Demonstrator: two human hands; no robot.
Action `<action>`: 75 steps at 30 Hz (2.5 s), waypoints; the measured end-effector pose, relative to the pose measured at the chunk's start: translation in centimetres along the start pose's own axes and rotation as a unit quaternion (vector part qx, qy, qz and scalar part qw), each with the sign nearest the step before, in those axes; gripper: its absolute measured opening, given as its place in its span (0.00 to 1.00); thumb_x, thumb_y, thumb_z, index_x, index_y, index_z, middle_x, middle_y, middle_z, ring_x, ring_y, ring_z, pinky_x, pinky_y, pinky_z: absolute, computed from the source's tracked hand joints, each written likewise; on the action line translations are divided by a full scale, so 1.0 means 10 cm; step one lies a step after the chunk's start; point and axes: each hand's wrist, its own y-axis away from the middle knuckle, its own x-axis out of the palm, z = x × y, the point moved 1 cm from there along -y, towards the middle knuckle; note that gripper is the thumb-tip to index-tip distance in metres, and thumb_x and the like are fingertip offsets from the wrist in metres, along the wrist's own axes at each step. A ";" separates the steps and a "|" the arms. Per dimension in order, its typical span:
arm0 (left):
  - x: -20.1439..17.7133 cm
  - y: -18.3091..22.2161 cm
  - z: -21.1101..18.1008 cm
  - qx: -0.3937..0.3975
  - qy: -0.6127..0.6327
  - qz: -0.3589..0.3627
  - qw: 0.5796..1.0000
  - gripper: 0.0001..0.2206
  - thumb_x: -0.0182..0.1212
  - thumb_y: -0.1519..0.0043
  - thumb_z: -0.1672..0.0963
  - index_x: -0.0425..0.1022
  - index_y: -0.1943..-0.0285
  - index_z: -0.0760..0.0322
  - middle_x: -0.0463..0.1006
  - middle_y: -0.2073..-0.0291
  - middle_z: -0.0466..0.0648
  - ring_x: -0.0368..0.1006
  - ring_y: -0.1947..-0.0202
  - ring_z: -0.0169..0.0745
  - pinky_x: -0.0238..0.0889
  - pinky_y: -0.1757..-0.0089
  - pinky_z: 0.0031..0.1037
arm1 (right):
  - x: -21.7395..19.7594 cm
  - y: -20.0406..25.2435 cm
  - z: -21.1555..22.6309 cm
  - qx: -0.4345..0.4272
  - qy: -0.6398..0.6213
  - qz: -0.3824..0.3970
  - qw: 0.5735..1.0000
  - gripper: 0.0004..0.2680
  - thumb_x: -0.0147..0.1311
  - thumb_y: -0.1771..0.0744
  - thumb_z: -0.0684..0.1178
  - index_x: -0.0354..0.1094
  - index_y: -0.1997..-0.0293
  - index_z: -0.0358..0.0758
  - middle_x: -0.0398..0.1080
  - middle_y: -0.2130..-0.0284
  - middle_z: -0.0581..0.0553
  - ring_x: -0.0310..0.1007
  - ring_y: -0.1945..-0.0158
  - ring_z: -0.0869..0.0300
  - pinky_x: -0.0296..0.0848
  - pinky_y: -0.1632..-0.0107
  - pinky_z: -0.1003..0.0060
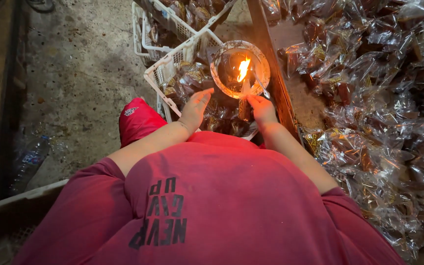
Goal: Sealing small plastic bags containing bread by passing the folded edges over a candle flame.
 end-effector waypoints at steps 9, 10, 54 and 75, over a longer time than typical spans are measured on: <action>0.09 -0.16 0.62 0.046 -0.039 0.063 0.996 0.18 0.47 0.27 0.47 0.81 0.44 0.53 0.82 0.55 0.49 0.74 0.49 0.44 0.62 0.41 0.39 | 0.03 -0.28 -0.09 0.012 -0.021 -0.001 1.000 0.12 0.66 0.34 0.57 0.77 0.54 0.41 0.73 0.67 0.43 0.72 0.62 0.60 0.75 0.57 0.63; 0.08 -0.14 0.58 0.046 -0.038 0.062 0.996 0.18 0.47 0.27 0.47 0.81 0.44 0.53 0.82 0.55 0.49 0.74 0.49 0.44 0.62 0.41 0.39 | 0.01 -0.23 -0.09 0.012 -0.020 0.000 1.000 0.12 0.66 0.34 0.57 0.77 0.54 0.41 0.73 0.67 0.43 0.72 0.62 0.60 0.75 0.57 0.63; 0.29 -0.11 0.32 -0.052 0.087 0.083 0.991 0.24 0.64 0.33 0.50 0.68 0.29 0.56 0.70 0.36 0.63 0.71 0.39 0.53 0.69 0.45 0.40 | -1.88 -0.22 0.51 -0.159 -0.275 -0.067 0.946 0.13 0.59 0.29 0.60 0.58 0.45 0.58 0.69 0.70 0.56 0.70 0.69 0.68 0.68 0.72 0.79; 0.13 -0.19 0.57 -0.051 0.289 0.043 0.955 0.17 0.72 0.39 0.58 0.74 0.43 0.64 0.81 0.55 0.58 0.82 0.59 0.51 0.81 0.61 0.41 | -0.08 0.45 0.07 -0.203 0.056 0.010 0.978 0.10 0.66 0.34 0.62 0.78 0.62 0.50 0.72 0.56 0.54 0.70 0.57 0.63 0.70 0.49 0.71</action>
